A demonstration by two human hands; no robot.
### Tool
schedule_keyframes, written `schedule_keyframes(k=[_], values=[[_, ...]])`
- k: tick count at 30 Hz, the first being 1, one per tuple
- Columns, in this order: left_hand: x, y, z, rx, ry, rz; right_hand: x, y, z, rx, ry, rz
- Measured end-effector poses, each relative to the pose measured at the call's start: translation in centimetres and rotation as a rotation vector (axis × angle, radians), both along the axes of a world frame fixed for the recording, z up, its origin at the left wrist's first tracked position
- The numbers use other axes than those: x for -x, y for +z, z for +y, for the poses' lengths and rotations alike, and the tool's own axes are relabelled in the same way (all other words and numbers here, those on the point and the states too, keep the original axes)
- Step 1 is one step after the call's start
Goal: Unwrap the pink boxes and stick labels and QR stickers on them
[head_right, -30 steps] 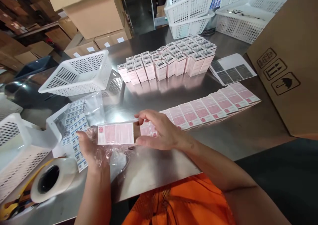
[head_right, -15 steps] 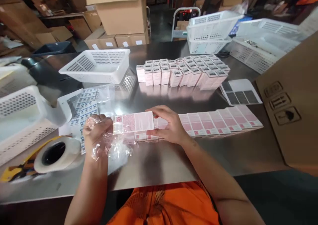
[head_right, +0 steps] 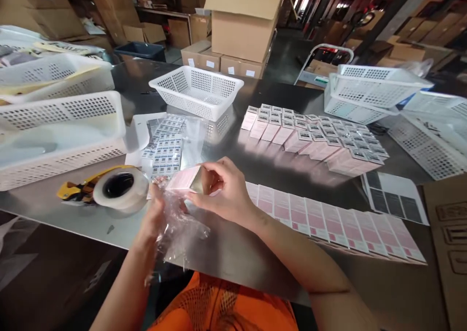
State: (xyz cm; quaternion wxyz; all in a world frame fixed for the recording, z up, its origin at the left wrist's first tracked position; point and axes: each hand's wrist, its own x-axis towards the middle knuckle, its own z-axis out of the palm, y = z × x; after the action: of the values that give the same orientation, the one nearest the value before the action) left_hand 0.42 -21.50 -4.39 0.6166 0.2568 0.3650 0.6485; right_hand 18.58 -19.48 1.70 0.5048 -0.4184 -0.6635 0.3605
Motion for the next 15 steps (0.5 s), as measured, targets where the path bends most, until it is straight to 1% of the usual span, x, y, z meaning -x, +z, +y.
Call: schedule_keyframes(k=[2,3,5,7,8,9,11,13,15], values=[[0.3,-0.3,-0.4,0.015,-0.066,-0.014,0.9,0.5,0.2,0.064,-0.019,-0.001],[0.4,-0.3,-0.7,0.032,-0.100,-0.029,1.1,0.7,0.3,0.116,-0.004,0.023],[0.7,0.0,-1.1,0.074,-0.162,-0.065,1.5,1.1,0.4,0.236,0.088,0.129],[0.8,0.2,-1.5,0.109,-0.209,-0.091,1.8,1.1,0.5,0.286,0.181,0.251],[0.7,0.3,-1.7,0.132,-0.228,-0.136,1.9,0.9,0.4,0.268,0.194,0.289],[0.6,0.2,-1.8,0.155,-0.240,-0.198,2.1,0.7,0.4,0.226,0.178,0.310],[0.1,0.0,-2.0,0.183,-0.255,-0.323,2.5,0.0,0.1,0.146,0.095,0.341],[-0.4,-0.3,-2.2,0.193,-0.273,-0.410,2.9,-0.5,-0.3,0.125,0.027,0.391],[-0.9,-0.3,-2.4,0.200,-0.301,-0.442,3.2,-0.7,-0.8,0.123,-0.007,0.436]])
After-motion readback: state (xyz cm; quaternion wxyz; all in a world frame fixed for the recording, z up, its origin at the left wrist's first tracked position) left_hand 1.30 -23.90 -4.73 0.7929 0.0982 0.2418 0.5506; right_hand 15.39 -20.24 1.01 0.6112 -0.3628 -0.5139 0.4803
